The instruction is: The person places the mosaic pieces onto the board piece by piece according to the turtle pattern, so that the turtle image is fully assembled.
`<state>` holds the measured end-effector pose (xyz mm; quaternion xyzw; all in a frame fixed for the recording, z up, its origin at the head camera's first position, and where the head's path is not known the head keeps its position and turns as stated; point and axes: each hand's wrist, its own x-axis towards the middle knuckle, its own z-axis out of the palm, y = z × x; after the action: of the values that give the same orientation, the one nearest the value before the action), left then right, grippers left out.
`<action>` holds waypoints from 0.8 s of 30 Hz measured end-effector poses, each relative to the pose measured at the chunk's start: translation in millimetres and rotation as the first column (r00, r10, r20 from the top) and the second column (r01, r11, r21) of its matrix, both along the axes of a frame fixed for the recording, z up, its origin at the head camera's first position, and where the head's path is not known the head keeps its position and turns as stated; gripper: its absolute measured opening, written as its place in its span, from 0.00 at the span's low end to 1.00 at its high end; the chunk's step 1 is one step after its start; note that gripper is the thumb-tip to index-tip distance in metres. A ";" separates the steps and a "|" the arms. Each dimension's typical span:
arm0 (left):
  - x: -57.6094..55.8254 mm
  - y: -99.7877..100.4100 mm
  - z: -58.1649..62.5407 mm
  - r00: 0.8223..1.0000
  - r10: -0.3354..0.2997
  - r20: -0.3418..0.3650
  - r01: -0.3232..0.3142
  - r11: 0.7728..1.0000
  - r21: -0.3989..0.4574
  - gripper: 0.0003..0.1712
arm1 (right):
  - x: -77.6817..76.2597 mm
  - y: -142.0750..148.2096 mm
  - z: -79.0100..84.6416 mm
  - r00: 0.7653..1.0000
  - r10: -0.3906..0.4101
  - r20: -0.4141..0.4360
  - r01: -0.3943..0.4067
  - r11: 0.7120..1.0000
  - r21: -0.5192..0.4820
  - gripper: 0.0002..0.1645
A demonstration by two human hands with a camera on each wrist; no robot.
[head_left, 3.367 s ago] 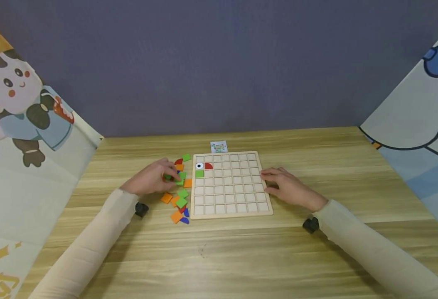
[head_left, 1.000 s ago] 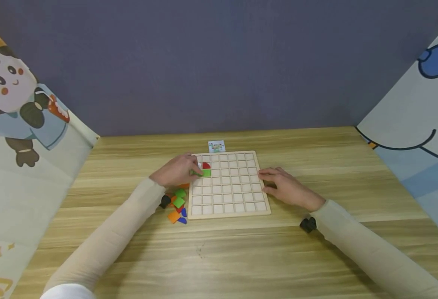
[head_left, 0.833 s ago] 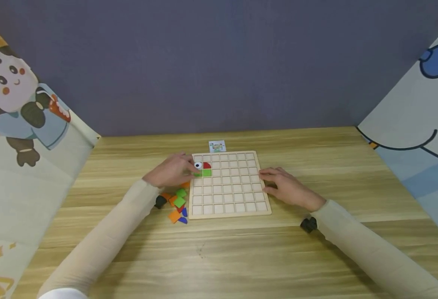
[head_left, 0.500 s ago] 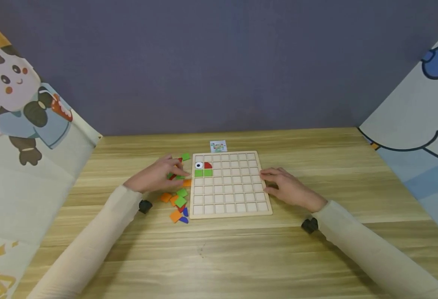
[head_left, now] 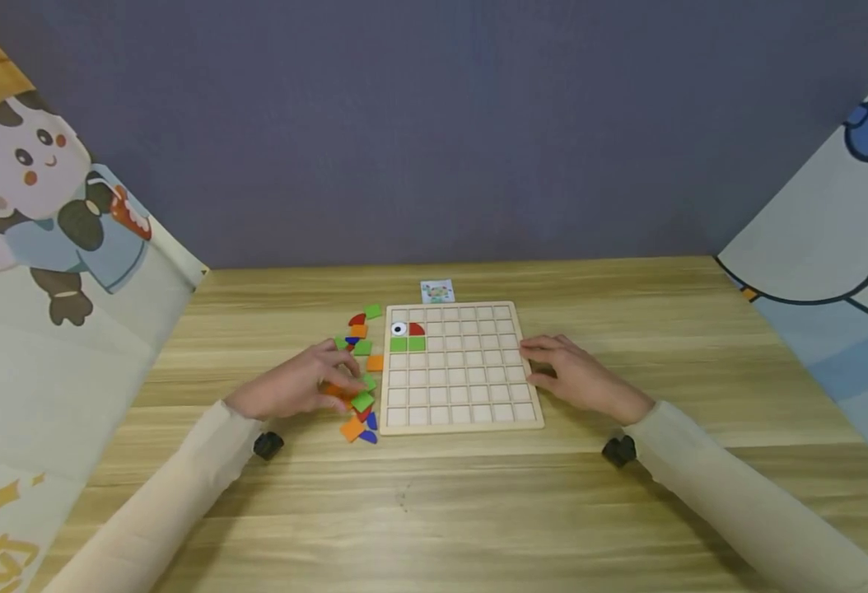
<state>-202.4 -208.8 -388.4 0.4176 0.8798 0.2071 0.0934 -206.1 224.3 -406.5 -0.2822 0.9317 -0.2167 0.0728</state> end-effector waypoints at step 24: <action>7.5 12.3 -2.6 0.996 -0.041 -0.077 0.040 0.999 -0.010 0.11 | 0.2 0.8 -1.7 1.000 0.002 -0.010 -0.002 1.000 0.006 0.31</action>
<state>-194.9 -196.6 -391.0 0.4427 0.8749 0.1851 0.0654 -205.9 225.1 -408.3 -0.2840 0.9324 -0.2124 0.0693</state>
